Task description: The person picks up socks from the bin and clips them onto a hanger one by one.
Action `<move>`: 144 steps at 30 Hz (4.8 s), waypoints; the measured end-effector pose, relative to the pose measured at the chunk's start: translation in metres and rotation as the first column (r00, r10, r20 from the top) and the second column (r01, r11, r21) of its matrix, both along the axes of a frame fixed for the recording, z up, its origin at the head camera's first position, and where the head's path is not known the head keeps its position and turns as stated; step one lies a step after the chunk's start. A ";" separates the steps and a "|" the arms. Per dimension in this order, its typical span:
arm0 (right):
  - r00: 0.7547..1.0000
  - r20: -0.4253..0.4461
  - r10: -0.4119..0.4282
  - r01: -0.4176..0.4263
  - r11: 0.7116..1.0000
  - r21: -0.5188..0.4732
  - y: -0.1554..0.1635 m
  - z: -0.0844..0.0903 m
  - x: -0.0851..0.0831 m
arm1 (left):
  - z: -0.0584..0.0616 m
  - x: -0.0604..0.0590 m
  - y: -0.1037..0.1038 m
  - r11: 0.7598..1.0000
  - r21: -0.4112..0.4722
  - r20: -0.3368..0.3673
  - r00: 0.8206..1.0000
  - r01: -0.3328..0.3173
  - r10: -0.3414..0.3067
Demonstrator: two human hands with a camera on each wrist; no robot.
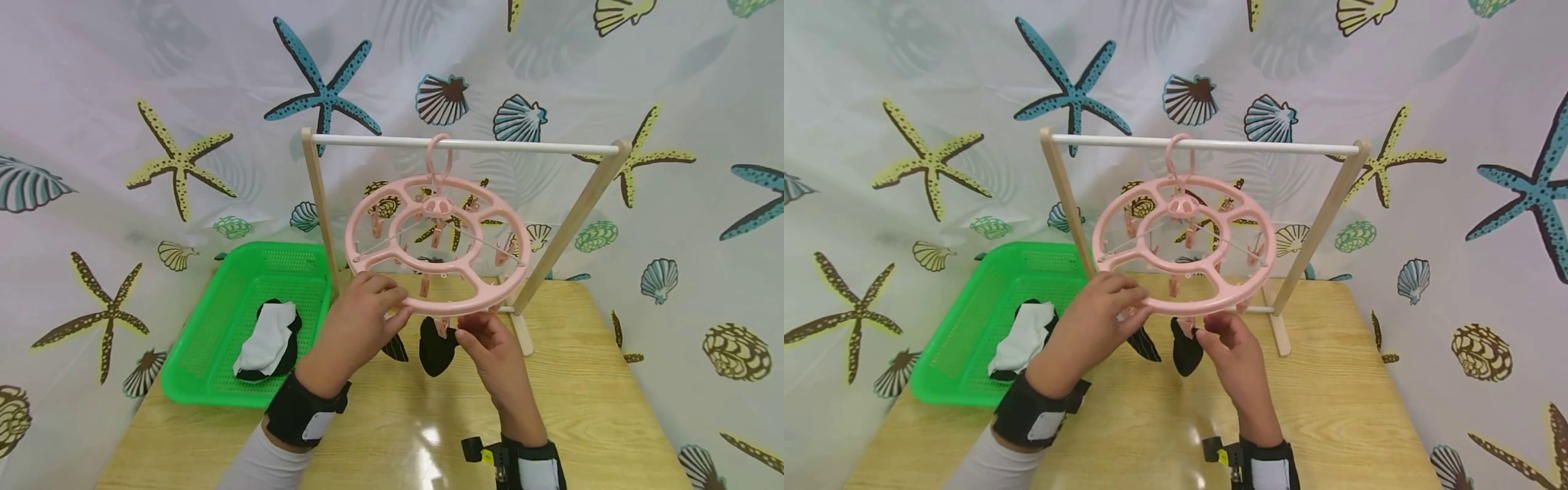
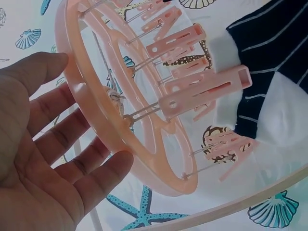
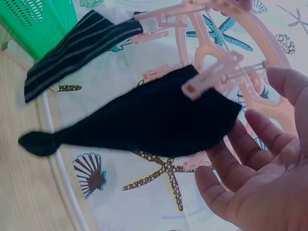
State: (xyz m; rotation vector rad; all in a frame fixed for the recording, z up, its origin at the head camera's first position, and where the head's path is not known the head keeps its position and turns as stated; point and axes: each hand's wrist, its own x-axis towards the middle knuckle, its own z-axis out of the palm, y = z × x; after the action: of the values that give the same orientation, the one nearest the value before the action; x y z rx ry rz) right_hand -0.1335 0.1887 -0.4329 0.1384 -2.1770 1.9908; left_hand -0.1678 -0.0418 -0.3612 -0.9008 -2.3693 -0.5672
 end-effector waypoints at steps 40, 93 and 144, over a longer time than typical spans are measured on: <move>0.998 0.033 -0.052 0.042 0.966 0.255 0.065 0.009 -0.018 | 0.005 -0.047 -0.039 0.964 -0.065 0.027 0.966 0.258 -0.256; 0.987 -0.046 0.152 -0.150 0.987 0.053 0.041 0.000 -0.025 | 0.002 -0.077 -0.058 0.932 -0.024 0.035 0.932 0.362 -0.361; 0.999 -0.035 0.012 -0.010 0.999 0.042 0.019 0.000 -0.011 | -0.149 -0.104 -0.211 0.873 -0.191 0.850 0.369 -0.449 0.376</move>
State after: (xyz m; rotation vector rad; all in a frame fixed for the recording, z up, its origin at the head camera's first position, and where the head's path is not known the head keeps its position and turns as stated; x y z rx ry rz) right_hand -0.1445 0.2078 -0.4331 0.1909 -2.2013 1.9342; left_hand -0.2720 -0.2532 -0.5099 0.2056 -3.2764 -1.0736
